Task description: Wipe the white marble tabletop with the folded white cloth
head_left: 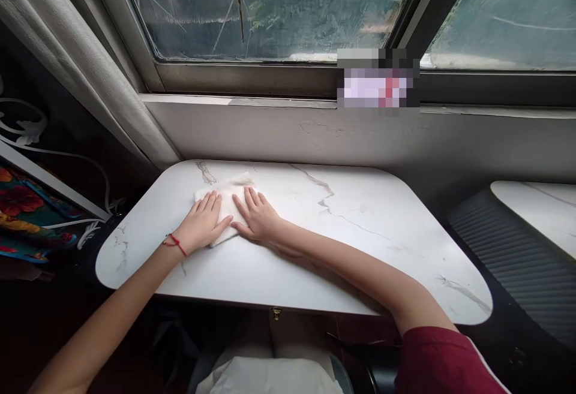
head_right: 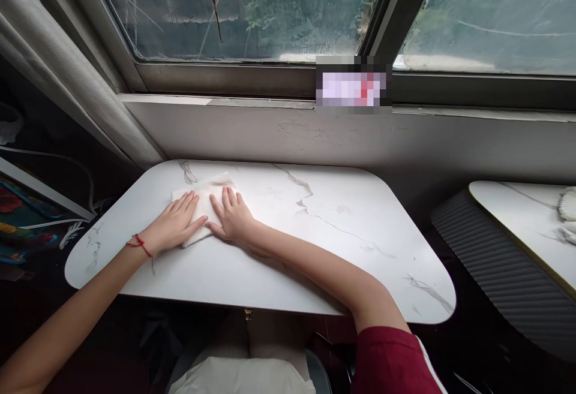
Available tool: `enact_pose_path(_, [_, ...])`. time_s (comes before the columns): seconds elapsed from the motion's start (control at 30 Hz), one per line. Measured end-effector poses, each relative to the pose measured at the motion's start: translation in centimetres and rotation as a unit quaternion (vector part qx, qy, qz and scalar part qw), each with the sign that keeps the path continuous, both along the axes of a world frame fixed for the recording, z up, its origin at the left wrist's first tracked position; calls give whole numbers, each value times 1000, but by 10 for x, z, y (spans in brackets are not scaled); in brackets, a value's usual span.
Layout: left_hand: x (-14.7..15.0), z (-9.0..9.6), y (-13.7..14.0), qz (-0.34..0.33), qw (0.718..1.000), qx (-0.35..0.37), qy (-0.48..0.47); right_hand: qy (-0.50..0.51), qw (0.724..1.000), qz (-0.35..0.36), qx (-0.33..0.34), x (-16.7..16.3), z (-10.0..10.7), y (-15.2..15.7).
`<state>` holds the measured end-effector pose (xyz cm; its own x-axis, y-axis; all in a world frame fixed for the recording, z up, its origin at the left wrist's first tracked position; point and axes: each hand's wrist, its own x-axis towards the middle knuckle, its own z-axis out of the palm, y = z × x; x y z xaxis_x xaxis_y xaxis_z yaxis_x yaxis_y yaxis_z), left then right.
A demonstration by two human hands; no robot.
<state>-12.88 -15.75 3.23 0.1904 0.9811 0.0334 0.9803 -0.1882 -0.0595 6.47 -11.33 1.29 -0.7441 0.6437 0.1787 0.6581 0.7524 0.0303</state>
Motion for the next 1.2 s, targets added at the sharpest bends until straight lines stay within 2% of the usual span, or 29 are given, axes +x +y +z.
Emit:
enact_pose_path(0.1, [6,8,26,41,999,-32,12,-2,999,-36,-6,-15,4,8])
enact_pose_path(0.2, [8,5,46,59,998,-6,12,-9,997,-73,-21,-26,10,15])
enact_pose_path(0.4, [-8,-12,66,52,998,27,11,-17,994,-97,-40,-38,15,25])
enact_pose_path(0.57, [-25,-14,80,22,999,35,6,-9,991,-127,-50,-53,14,34])
enact_pose_path(0.67, [-33,-14,87,20,999,40,-1,-4,993,-110,-44,-59,15,42])
enact_pose_path(0.97, [-46,-15,98,72,996,49,-8,9,996,-79,-28,-77,12,68])
enact_pose_path(1.2, [-60,-17,102,89,993,68,-19,53,998,-40,2,-88,-3,87])
